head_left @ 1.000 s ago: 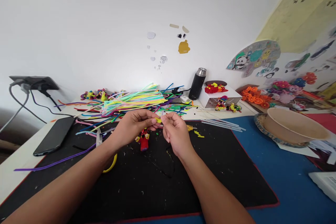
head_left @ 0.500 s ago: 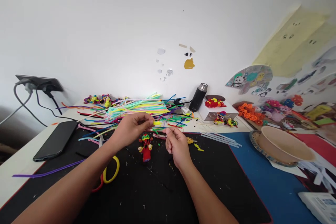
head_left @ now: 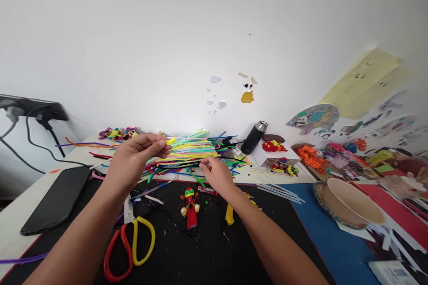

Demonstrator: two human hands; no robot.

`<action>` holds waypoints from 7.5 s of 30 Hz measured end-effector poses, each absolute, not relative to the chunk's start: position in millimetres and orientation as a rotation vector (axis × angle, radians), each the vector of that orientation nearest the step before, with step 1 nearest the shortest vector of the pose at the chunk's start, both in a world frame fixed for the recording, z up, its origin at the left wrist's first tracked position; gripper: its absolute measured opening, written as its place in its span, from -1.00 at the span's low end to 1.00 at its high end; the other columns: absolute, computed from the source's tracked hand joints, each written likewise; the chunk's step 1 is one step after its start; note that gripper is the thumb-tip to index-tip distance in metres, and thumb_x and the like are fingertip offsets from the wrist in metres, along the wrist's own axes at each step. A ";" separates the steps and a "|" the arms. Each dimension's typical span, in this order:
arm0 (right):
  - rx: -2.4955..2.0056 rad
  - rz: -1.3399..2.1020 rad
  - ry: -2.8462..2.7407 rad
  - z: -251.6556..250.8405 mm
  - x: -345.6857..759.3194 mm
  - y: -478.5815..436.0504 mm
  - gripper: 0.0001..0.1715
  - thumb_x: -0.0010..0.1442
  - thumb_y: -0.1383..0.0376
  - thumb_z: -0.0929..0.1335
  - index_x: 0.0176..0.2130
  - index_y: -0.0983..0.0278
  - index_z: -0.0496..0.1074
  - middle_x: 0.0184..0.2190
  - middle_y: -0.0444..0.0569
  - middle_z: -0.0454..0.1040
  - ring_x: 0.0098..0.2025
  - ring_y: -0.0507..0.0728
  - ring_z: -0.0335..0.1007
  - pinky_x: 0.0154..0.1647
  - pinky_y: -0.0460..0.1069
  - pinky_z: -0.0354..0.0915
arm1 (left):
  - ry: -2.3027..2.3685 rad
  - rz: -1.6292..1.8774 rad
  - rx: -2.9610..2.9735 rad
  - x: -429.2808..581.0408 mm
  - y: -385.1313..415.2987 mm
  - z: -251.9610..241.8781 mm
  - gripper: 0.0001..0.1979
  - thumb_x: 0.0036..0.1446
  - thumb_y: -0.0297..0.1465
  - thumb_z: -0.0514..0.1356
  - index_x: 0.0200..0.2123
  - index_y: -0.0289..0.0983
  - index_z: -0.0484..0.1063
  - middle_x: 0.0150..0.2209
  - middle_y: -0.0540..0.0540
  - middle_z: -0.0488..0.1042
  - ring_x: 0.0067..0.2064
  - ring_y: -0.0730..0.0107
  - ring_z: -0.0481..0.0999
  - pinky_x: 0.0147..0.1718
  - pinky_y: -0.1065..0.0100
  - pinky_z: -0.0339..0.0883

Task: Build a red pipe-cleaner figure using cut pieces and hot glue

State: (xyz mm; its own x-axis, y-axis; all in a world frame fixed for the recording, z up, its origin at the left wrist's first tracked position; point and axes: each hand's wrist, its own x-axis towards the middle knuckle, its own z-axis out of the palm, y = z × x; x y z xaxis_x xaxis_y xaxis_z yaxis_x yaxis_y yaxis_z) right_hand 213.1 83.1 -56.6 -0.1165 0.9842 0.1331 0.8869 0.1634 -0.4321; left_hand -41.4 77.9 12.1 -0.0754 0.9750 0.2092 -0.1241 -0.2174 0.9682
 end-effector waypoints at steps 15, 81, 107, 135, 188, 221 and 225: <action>-1.866 0.176 -2.284 -62.1 186.9 131.3 -0.72 0.47 0.24 0.35 0.07 0.23 0.59 -0.16 0.09 0.73 -0.10 0.28 0.64 -0.12 0.03 0.30 | 1.029 1.481 1.184 -60.0 82.8 13.8 -0.60 -0.06 -0.08 0.55 -0.31 -0.24 0.63 -0.42 -0.08 0.65 -0.38 0.25 0.64 -0.30 0.27 0.59; -1.279 1.282 -0.895 -60.5 270.1 -71.1 -0.51 0.26 -0.10 0.48 -0.31 0.27 0.53 -0.72 -0.33 0.14 -0.70 -0.06 -0.08 -0.63 -0.08 -0.13 | 0.723 1.131 0.997 7.3 54.5 8.5 -0.68 -0.12 -0.24 0.60 -0.37 -0.30 0.67 -0.43 -0.08 0.62 -0.39 0.39 0.53 -0.39 0.42 0.38; -2.408 0.493 -1.846 -72.0 259.8 -45.4 -0.40 0.34 -0.24 0.37 -0.32 0.22 0.49 -0.39 0.01 0.62 -0.34 0.22 0.52 -0.42 0.01 -0.05 | 0.667 1.049 1.232 4.0 44.9 17.3 -0.62 -0.09 -0.08 0.61 -0.34 -0.25 0.72 -0.40 -0.09 0.62 -0.40 0.39 0.58 -0.39 0.46 0.42; -1.351 1.027 -0.965 -52.6 244.2 -62.0 -0.56 0.28 -0.08 0.41 -0.28 0.23 0.39 -0.62 -0.25 0.41 -0.74 -0.03 0.27 -0.73 -0.16 0.04 | 0.780 0.758 1.324 45.0 31.3 -10.6 -0.55 -0.07 0.04 0.50 -0.36 -0.23 0.65 -0.35 -0.10 0.65 -0.29 0.20 0.58 -0.20 0.23 0.45; -1.129 1.319 -1.005 -54.3 235.0 -56.8 -0.38 0.33 -0.20 0.36 -0.17 0.32 0.52 -0.50 -0.03 0.60 -0.69 0.02 0.39 -0.72 -0.14 0.13 | 0.738 0.854 1.207 65.6 11.7 -23.4 -0.59 0.01 -0.01 0.50 -0.29 -0.23 0.70 -0.32 -0.12 0.68 -0.20 0.13 0.62 -0.08 0.19 0.48; -1.142 1.167 -0.943 -40.5 243.9 -60.5 -0.34 0.27 -0.24 0.42 -0.24 0.33 0.55 -0.68 -0.19 0.40 -0.76 -0.04 0.20 -0.73 -0.16 0.03 | 0.914 0.677 1.619 41.7 14.4 1.0 -0.54 0.19 0.05 0.24 -0.19 -0.25 0.56 -0.55 -0.03 0.57 -0.51 0.25 0.59 -0.44 0.33 0.44; -1.253 1.105 -1.060 -30.4 241.5 -67.2 -0.26 0.26 -0.31 0.38 -0.29 0.33 0.55 -0.70 -0.17 0.40 -0.75 -0.04 0.20 -0.68 -0.14 0.08 | 0.950 0.603 1.814 38.2 14.4 -1.8 -0.61 0.30 -0.05 0.14 -0.15 -0.22 0.57 -0.53 -0.02 0.59 -0.51 0.27 0.62 -0.44 0.37 0.39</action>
State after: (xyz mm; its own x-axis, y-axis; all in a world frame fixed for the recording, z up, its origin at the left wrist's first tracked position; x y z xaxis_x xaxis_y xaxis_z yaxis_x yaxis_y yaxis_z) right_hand 241.5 -67.2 -30.4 0.1636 0.9865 -0.0024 -0.0387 0.0040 -0.9992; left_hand 38.2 14.4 -1.8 0.5738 0.8190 -0.0074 0.3411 -0.2307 0.9113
